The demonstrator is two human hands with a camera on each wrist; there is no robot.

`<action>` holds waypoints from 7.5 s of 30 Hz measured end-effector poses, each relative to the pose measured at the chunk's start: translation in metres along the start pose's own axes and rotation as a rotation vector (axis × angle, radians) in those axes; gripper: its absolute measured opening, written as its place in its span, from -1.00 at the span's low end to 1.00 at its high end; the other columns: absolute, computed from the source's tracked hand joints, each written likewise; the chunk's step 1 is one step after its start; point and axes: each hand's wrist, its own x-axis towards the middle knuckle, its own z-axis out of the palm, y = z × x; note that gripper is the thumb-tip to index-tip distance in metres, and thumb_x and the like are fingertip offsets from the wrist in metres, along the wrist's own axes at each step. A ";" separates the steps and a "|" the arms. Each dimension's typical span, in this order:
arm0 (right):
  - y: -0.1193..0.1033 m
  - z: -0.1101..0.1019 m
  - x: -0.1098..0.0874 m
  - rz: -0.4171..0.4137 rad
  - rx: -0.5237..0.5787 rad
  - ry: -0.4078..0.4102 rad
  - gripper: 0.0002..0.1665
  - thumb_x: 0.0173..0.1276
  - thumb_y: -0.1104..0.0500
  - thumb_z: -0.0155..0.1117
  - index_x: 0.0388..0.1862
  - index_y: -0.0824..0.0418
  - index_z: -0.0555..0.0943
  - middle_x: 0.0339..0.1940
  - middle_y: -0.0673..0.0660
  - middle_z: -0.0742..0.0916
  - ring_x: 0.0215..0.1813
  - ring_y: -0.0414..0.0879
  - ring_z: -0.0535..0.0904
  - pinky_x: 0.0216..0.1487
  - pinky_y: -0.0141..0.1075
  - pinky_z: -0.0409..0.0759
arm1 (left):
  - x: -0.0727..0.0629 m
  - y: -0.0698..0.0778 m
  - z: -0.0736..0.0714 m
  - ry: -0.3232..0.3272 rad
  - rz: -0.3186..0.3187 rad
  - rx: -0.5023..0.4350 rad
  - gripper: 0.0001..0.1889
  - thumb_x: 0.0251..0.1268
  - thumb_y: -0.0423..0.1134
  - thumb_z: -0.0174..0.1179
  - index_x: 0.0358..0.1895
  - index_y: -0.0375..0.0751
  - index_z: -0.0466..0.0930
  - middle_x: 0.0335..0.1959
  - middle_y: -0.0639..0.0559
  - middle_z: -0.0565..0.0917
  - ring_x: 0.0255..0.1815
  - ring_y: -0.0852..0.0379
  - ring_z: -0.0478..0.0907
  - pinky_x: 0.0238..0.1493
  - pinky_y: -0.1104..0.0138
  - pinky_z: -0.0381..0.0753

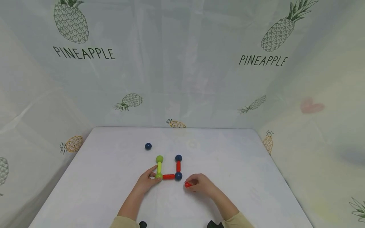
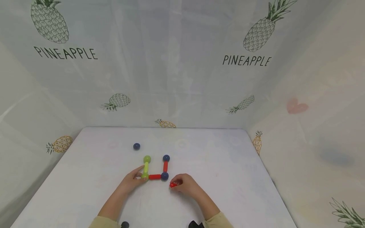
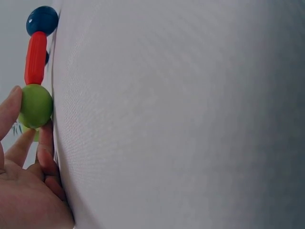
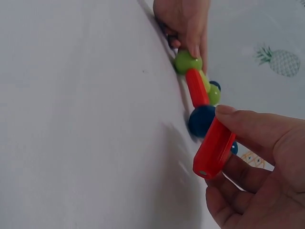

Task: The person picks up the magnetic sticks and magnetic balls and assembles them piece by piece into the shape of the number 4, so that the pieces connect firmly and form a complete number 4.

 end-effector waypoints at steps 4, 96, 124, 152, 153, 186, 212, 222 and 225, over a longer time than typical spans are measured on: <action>0.000 0.006 0.002 -0.024 0.012 0.008 -0.79 0.20 0.30 0.41 -0.16 0.20 0.71 -0.35 0.00 0.64 -0.30 -0.09 0.52 -0.28 -0.28 0.57 | 0.000 0.001 0.000 0.005 -0.019 0.001 -0.28 0.13 -0.20 0.42 0.40 -0.16 0.37 -0.15 0.00 0.58 -0.22 0.03 0.35 -0.30 0.27 0.29; 0.005 0.059 0.029 0.161 0.234 0.290 -0.46 0.08 0.14 0.56 -0.10 0.19 0.41 -0.56 0.08 0.64 -0.65 -0.09 0.54 -0.48 -0.30 0.56 | -0.003 -0.005 0.002 0.023 0.021 0.018 -0.27 0.12 -0.16 0.43 0.39 -0.18 0.38 -0.19 0.03 0.57 -0.18 0.00 0.41 -0.24 0.21 0.37; 0.000 0.034 0.049 -0.029 0.174 0.312 -0.59 0.17 0.22 0.47 -0.05 0.28 0.54 -0.29 0.06 0.62 -0.35 -0.10 0.53 -0.35 -0.30 0.56 | -0.004 -0.004 0.000 0.024 0.018 0.002 -0.26 0.10 -0.19 0.44 0.39 -0.18 0.38 -0.18 0.01 0.56 -0.20 0.02 0.40 -0.25 0.24 0.36; -0.005 0.029 0.072 -0.014 0.082 0.324 -0.23 0.15 0.29 0.46 0.37 0.23 0.43 0.05 0.21 0.55 -0.42 -0.10 0.49 -0.40 -0.29 0.53 | -0.002 -0.005 0.003 0.030 -0.011 -0.007 -0.28 0.11 -0.20 0.42 0.39 -0.14 0.39 -0.18 0.00 0.56 -0.32 0.06 0.39 -0.34 0.27 0.35; -0.005 0.029 0.072 -0.013 0.078 0.326 -0.23 0.15 0.29 0.45 0.37 0.22 0.43 0.07 0.22 0.55 -0.42 -0.10 0.48 -0.41 -0.29 0.52 | -0.002 -0.005 0.003 0.029 -0.015 -0.011 -0.28 0.11 -0.21 0.42 0.39 -0.13 0.39 -0.18 0.00 0.56 -0.32 0.06 0.39 -0.33 0.27 0.35; -0.014 0.020 0.084 0.010 -0.030 0.323 -0.31 0.16 0.22 0.47 0.29 0.18 0.49 0.13 0.19 0.51 -0.09 0.02 0.47 -0.19 -0.21 0.59 | -0.002 0.004 -0.003 0.002 -0.042 0.037 -0.25 0.08 -0.21 0.45 0.40 -0.12 0.37 -0.18 0.00 0.57 -0.22 0.01 0.42 -0.26 0.24 0.41; -0.066 0.014 0.130 -0.137 -0.112 0.230 -0.44 0.22 0.10 0.45 0.22 0.01 0.56 0.22 0.06 0.53 0.19 0.05 0.48 0.05 -0.14 0.53 | 0.010 0.012 -0.059 0.053 0.014 0.047 -0.29 0.10 -0.28 0.43 0.37 -0.21 0.37 0.01 -0.19 0.59 -0.02 -0.14 0.53 -0.01 0.01 0.51; -0.085 0.031 0.158 -0.178 -0.160 0.177 -0.48 0.24 0.11 0.45 0.19 0.07 0.59 0.17 0.03 0.57 0.17 0.02 0.50 0.07 -0.20 0.52 | 0.017 0.007 -0.078 0.080 0.019 0.066 -0.32 0.15 -0.26 0.40 0.36 -0.22 0.36 0.04 -0.22 0.58 0.02 -0.17 0.50 -0.03 0.02 0.52; -0.088 0.039 0.169 -0.166 -0.180 0.165 -0.49 0.25 0.11 0.44 0.19 0.05 0.59 0.18 0.02 0.57 0.17 0.00 0.50 0.07 -0.21 0.52 | 0.018 0.006 -0.082 0.087 0.023 0.074 -0.32 0.16 -0.25 0.39 0.37 -0.21 0.36 0.04 -0.22 0.58 0.04 -0.18 0.49 -0.03 0.01 0.52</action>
